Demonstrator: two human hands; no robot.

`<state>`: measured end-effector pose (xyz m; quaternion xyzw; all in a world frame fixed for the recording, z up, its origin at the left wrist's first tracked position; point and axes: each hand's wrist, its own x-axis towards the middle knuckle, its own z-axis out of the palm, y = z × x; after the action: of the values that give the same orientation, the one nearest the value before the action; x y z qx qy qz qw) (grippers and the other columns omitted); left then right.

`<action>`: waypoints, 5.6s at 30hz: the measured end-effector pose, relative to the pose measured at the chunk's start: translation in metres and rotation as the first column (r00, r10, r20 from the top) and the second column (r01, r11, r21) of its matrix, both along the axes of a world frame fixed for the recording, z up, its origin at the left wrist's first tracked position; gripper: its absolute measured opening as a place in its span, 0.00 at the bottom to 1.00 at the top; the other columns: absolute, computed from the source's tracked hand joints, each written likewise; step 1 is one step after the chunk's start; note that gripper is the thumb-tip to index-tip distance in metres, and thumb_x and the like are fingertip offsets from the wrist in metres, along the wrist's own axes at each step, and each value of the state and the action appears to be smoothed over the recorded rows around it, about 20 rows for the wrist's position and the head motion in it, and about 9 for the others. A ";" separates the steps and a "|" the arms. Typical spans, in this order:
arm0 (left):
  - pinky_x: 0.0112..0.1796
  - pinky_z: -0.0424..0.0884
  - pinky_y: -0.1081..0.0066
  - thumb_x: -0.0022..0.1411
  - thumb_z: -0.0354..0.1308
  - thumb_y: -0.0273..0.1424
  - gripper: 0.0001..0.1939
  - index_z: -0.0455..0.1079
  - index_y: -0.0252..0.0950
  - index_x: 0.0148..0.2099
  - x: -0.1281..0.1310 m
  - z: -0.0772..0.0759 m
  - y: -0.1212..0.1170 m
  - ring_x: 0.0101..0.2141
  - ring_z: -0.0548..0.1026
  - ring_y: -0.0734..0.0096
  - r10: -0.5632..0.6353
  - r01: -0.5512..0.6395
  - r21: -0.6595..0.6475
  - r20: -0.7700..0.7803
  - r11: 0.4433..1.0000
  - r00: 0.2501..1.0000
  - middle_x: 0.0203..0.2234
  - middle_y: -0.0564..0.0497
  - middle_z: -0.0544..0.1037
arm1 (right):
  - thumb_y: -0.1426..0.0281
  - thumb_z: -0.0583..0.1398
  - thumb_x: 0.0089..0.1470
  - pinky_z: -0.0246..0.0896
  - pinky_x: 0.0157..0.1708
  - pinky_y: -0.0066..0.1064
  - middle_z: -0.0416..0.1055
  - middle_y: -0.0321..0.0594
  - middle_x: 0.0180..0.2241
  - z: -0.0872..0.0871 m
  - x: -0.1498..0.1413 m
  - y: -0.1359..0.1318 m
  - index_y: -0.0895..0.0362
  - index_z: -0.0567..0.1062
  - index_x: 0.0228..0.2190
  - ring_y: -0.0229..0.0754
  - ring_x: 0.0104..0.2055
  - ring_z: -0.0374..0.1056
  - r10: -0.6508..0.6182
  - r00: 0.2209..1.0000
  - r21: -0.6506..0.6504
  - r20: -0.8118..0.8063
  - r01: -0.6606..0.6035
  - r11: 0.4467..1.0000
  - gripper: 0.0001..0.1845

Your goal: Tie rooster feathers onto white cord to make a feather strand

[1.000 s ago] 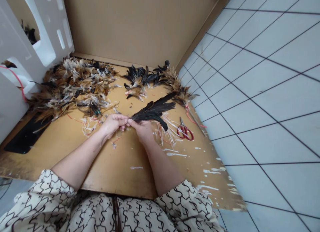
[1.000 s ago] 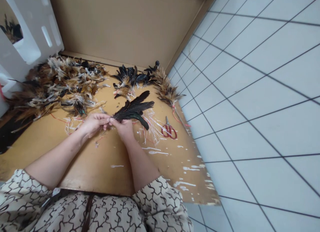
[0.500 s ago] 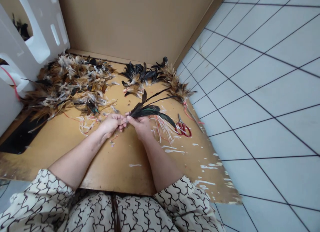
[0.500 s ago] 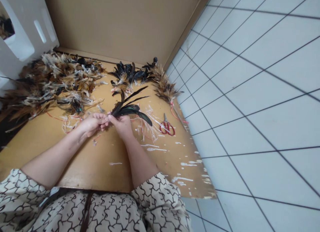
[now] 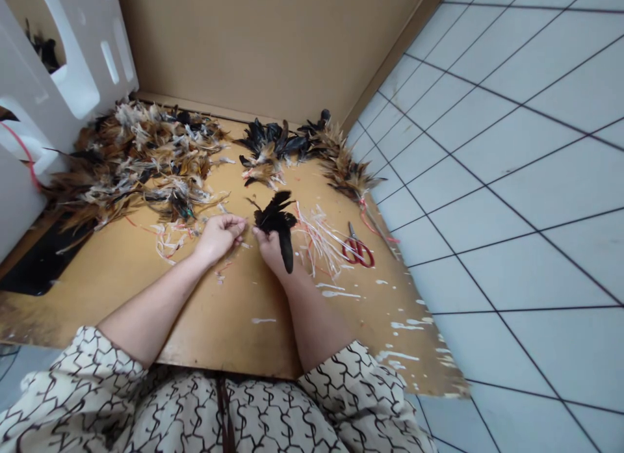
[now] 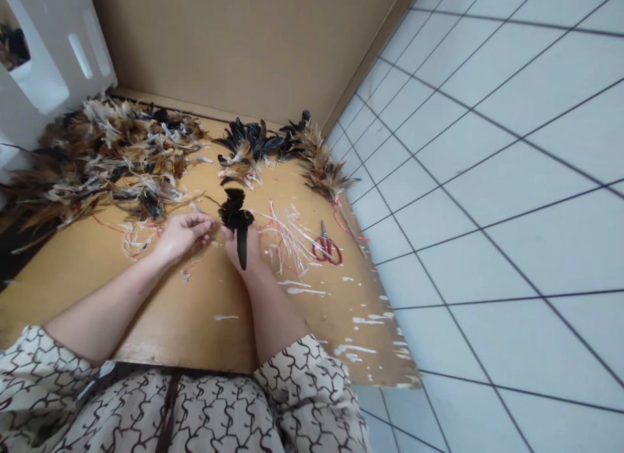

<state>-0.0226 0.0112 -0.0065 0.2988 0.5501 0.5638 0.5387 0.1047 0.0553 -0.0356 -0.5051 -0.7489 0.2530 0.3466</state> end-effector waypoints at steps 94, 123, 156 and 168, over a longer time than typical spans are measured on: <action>0.21 0.60 0.77 0.38 0.66 0.27 0.05 0.73 0.32 0.20 -0.004 0.004 -0.001 0.18 0.65 0.80 0.062 -0.075 0.139 0.094 0.987 0.994 0.14 0.54 0.72 | 0.74 0.51 0.47 0.54 0.28 0.29 0.66 0.37 0.23 0.035 0.038 0.017 0.57 0.67 0.25 0.38 0.25 0.60 0.007 0.989 -0.045 0.149 0.000 0.999 0.05; 0.15 0.51 0.79 0.50 0.56 0.27 0.12 0.64 0.33 0.17 0.002 0.009 -0.008 0.10 0.56 0.84 -0.117 0.125 0.040 -0.163 0.991 0.980 0.08 0.58 0.64 | 0.71 0.48 0.54 0.56 0.31 0.30 0.69 0.42 0.28 0.031 -0.001 -0.020 0.56 0.66 0.30 0.41 0.30 0.64 0.215 0.952 0.135 0.219 -0.248 0.959 0.08; 0.32 0.64 0.71 0.53 0.51 0.23 0.10 0.72 0.35 0.25 -0.012 -0.003 -0.006 0.26 0.70 0.68 0.004 0.416 0.173 -0.927 0.893 0.376 0.21 0.47 0.74 | 0.70 0.56 0.52 0.51 0.29 0.28 0.70 0.39 0.23 0.066 0.026 -0.017 0.56 0.73 0.24 0.37 0.26 0.61 0.280 0.891 0.057 0.357 -0.320 0.946 0.09; 0.27 0.63 0.75 0.49 0.57 0.26 0.05 0.73 0.36 0.24 -0.012 0.012 -0.013 0.21 0.68 0.75 -0.322 0.539 0.196 -0.621 0.819 0.715 0.17 0.53 0.73 | 0.67 0.59 0.45 0.55 0.24 0.25 0.66 0.31 0.17 0.063 0.037 0.003 0.58 0.72 0.20 0.32 0.21 0.59 0.442 0.895 -0.352 -0.063 -0.434 0.829 0.08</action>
<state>-0.0342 -0.0020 0.0052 0.6668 0.4824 0.3975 0.4057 0.1419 0.0586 0.0275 -0.3770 -0.7894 0.4521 0.1739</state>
